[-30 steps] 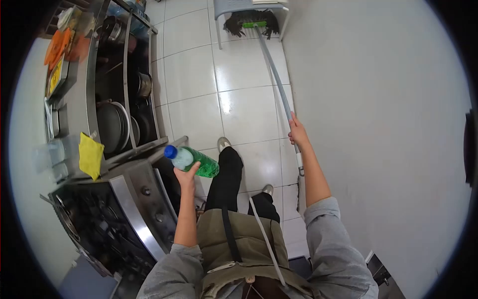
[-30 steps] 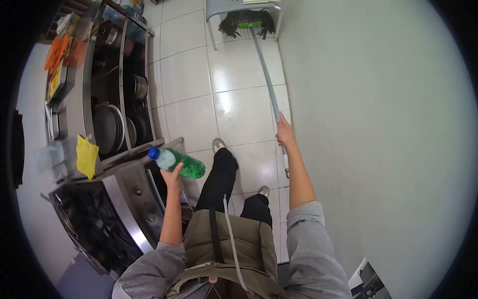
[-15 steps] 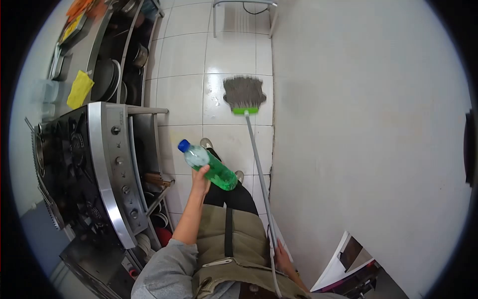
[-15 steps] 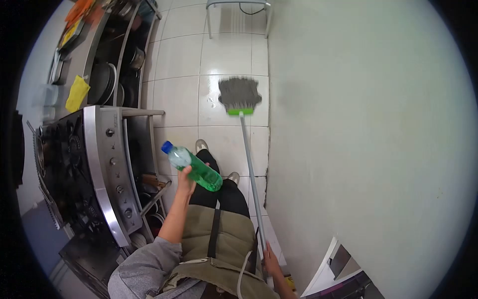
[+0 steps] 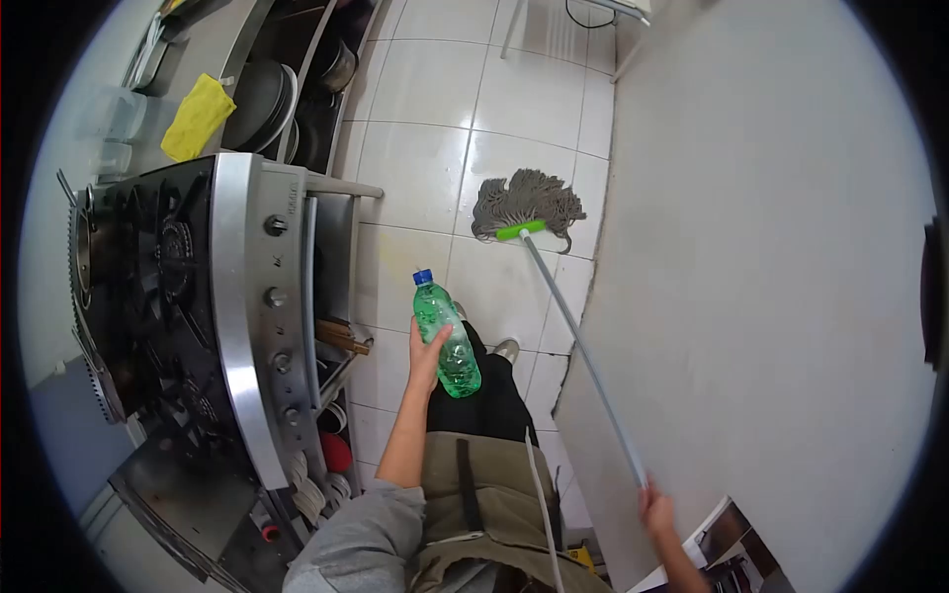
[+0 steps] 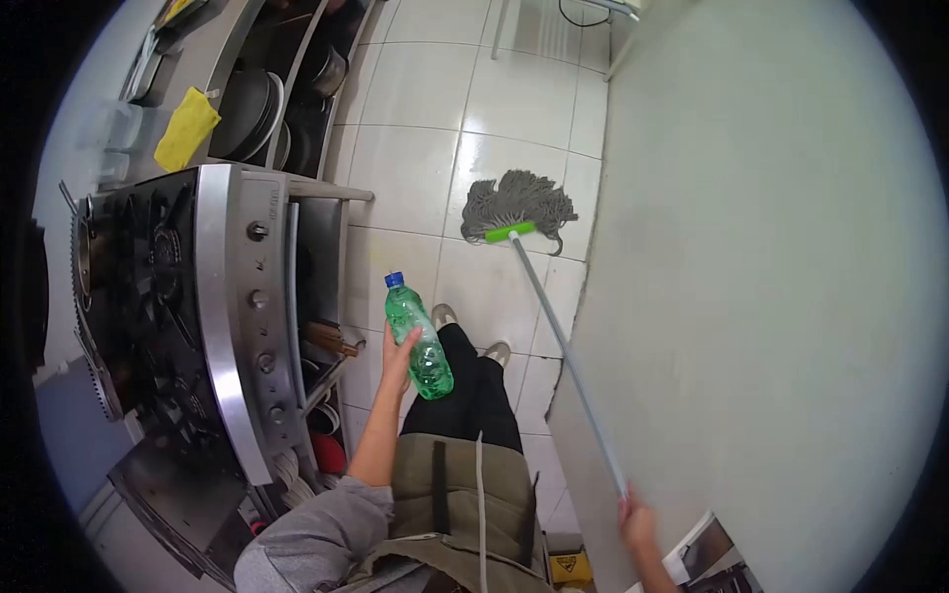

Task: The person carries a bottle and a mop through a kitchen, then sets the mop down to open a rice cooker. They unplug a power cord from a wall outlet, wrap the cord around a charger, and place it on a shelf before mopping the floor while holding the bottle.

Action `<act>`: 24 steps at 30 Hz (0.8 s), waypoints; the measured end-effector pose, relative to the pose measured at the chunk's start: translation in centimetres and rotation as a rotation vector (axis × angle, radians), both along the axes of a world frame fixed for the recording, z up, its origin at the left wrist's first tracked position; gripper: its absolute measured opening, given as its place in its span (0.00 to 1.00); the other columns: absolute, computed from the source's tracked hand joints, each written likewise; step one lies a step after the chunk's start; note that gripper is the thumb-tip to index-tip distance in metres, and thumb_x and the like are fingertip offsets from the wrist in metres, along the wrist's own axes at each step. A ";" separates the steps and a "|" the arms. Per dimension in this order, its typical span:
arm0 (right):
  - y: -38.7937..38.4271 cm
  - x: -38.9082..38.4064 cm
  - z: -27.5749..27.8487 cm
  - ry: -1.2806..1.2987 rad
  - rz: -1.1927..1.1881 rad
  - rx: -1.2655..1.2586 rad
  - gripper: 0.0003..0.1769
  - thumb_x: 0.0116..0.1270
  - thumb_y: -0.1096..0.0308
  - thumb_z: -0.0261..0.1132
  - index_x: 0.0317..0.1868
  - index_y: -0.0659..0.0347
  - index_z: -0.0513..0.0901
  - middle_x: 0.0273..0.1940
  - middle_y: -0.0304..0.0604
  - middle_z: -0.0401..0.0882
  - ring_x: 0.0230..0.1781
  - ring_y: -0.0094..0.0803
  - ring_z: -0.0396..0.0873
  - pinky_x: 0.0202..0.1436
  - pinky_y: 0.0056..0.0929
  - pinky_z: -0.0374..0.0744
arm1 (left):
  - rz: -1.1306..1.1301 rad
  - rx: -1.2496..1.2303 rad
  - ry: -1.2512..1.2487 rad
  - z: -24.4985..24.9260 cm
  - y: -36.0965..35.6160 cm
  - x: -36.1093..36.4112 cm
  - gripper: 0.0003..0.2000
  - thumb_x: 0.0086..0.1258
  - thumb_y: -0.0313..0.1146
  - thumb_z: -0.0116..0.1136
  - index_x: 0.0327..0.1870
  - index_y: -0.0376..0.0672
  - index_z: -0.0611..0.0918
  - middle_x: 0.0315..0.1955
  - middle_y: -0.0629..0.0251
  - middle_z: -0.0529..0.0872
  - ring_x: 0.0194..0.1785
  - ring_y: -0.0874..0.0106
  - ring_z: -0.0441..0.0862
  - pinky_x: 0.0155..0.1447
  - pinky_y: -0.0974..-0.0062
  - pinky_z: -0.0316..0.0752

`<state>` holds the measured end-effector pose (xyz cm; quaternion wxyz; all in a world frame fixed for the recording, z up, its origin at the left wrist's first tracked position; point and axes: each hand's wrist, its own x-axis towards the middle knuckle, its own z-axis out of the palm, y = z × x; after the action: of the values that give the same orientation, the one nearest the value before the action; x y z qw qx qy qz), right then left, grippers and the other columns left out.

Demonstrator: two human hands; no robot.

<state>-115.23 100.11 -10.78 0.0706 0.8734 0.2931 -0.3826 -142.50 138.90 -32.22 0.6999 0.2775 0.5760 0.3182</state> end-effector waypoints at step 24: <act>54.3 -2.0 -19.1 0.031 0.648 0.253 0.23 0.68 0.56 0.52 0.62 0.49 0.64 0.28 0.55 0.78 0.31 0.52 0.79 0.34 0.48 0.78 | -0.507 -0.102 0.476 -10.3 11.0 1.9 0.34 0.48 0.44 0.71 0.52 0.34 0.70 0.42 0.56 0.80 0.45 0.68 0.79 0.48 0.72 0.74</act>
<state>-117.27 154.46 -29.87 0.0754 0.7309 0.6013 -0.3140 -140.60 149.87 -42.52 0.6157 0.4429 0.6509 0.0316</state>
